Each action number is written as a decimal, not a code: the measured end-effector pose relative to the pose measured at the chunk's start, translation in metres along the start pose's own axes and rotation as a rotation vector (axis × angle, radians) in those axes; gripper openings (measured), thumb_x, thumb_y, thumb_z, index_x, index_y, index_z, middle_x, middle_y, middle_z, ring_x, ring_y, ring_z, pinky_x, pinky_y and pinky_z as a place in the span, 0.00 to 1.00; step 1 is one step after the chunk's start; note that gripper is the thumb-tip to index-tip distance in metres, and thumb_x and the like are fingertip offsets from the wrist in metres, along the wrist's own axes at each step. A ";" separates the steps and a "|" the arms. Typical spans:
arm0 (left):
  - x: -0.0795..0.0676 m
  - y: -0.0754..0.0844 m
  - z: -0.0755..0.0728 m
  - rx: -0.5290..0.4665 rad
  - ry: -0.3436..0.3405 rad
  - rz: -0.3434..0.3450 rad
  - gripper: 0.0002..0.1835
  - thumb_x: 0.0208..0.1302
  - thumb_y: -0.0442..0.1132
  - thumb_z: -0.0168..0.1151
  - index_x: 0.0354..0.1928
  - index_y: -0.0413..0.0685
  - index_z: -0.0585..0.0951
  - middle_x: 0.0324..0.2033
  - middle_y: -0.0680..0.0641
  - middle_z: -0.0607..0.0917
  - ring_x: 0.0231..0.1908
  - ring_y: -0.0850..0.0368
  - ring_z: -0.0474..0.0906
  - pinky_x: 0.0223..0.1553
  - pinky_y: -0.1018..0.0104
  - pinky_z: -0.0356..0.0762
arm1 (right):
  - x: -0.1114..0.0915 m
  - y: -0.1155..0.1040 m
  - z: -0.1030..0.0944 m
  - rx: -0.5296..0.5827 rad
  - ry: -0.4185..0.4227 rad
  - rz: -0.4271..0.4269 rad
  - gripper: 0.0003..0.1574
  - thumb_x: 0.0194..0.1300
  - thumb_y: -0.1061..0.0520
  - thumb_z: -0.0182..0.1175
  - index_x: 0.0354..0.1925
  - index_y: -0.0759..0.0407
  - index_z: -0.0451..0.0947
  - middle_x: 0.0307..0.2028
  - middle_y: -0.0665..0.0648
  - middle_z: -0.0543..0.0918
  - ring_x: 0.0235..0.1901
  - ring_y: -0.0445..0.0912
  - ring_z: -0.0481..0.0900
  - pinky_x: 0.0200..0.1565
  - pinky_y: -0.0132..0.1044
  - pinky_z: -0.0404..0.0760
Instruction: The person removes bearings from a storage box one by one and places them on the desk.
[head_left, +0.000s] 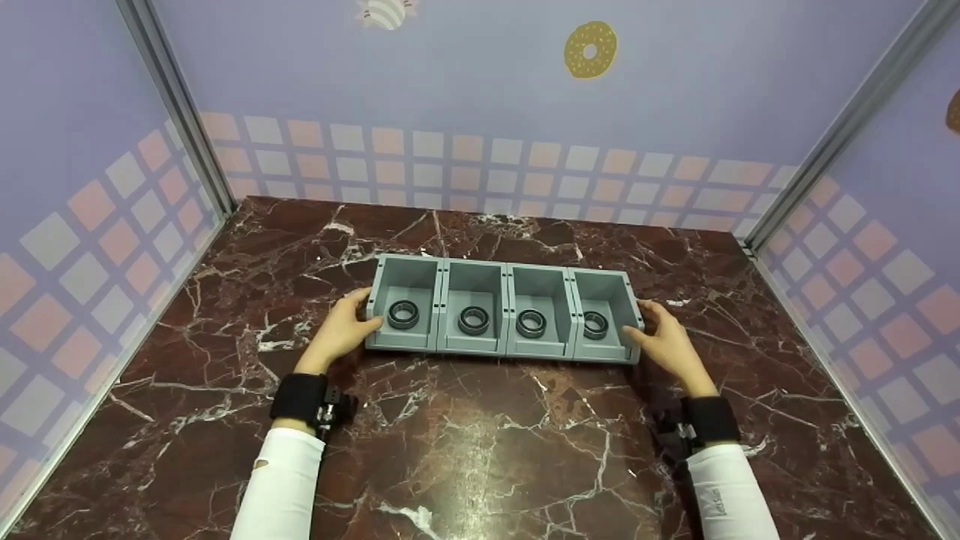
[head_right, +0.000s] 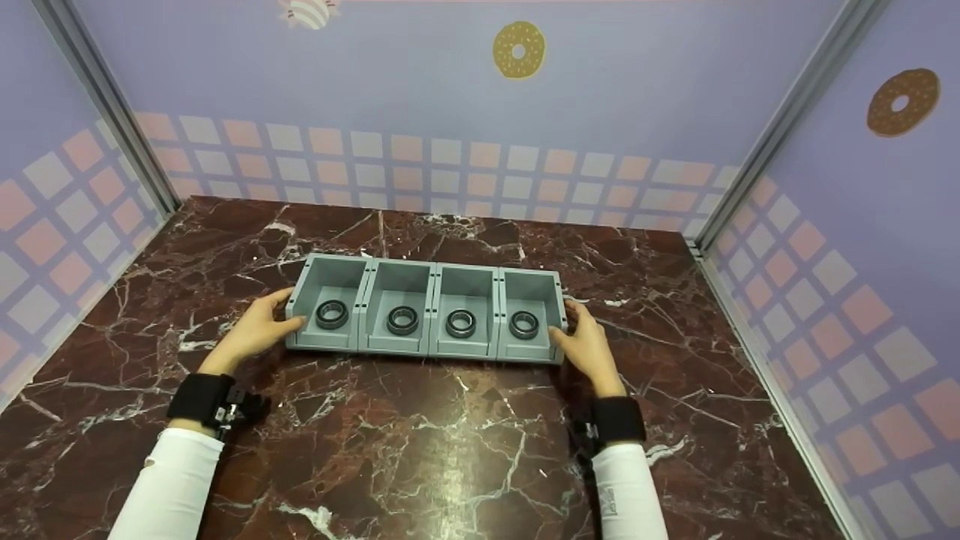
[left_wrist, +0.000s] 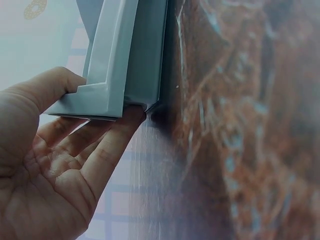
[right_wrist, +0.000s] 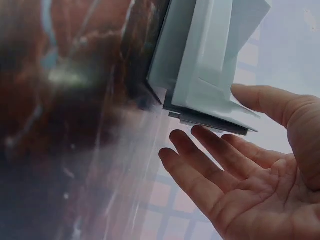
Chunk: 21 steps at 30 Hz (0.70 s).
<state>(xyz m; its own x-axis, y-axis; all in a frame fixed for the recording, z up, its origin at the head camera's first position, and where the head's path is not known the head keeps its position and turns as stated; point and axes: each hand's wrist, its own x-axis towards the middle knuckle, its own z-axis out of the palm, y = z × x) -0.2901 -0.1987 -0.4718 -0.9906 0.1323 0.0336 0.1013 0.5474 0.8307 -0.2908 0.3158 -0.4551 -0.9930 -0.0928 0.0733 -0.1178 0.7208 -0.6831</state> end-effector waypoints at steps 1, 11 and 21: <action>0.000 0.000 0.000 -0.001 0.002 0.003 0.35 0.70 0.30 0.56 0.76 0.26 0.59 0.69 0.25 0.71 0.63 0.32 0.76 0.66 0.44 0.74 | 0.000 -0.001 -0.001 -0.006 0.000 -0.001 0.40 0.72 0.58 0.61 0.73 0.75 0.60 0.70 0.80 0.68 0.69 0.71 0.69 0.69 0.64 0.71; 0.001 -0.001 0.000 -0.011 0.006 0.015 0.35 0.69 0.30 0.56 0.75 0.26 0.59 0.72 0.25 0.66 0.70 0.30 0.69 0.73 0.40 0.66 | -0.002 -0.010 -0.013 -0.026 0.003 -0.057 0.41 0.71 0.61 0.62 0.74 0.74 0.58 0.68 0.80 0.71 0.66 0.74 0.72 0.67 0.65 0.73; 0.001 -0.001 0.000 -0.008 0.004 0.013 0.35 0.70 0.30 0.56 0.76 0.27 0.59 0.72 0.25 0.67 0.69 0.30 0.71 0.72 0.40 0.68 | -0.006 -0.028 -0.021 -0.045 -0.014 -0.120 0.41 0.70 0.61 0.63 0.74 0.72 0.60 0.67 0.78 0.72 0.66 0.74 0.73 0.66 0.66 0.74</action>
<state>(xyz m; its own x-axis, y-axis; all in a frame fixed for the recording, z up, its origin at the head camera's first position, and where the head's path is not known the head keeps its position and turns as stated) -0.2912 -0.1993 -0.4730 -0.9896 0.1358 0.0469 0.1136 0.5392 0.8345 -0.2818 0.3108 -0.4209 -0.9716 -0.1892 0.1420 -0.2360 0.7339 -0.6369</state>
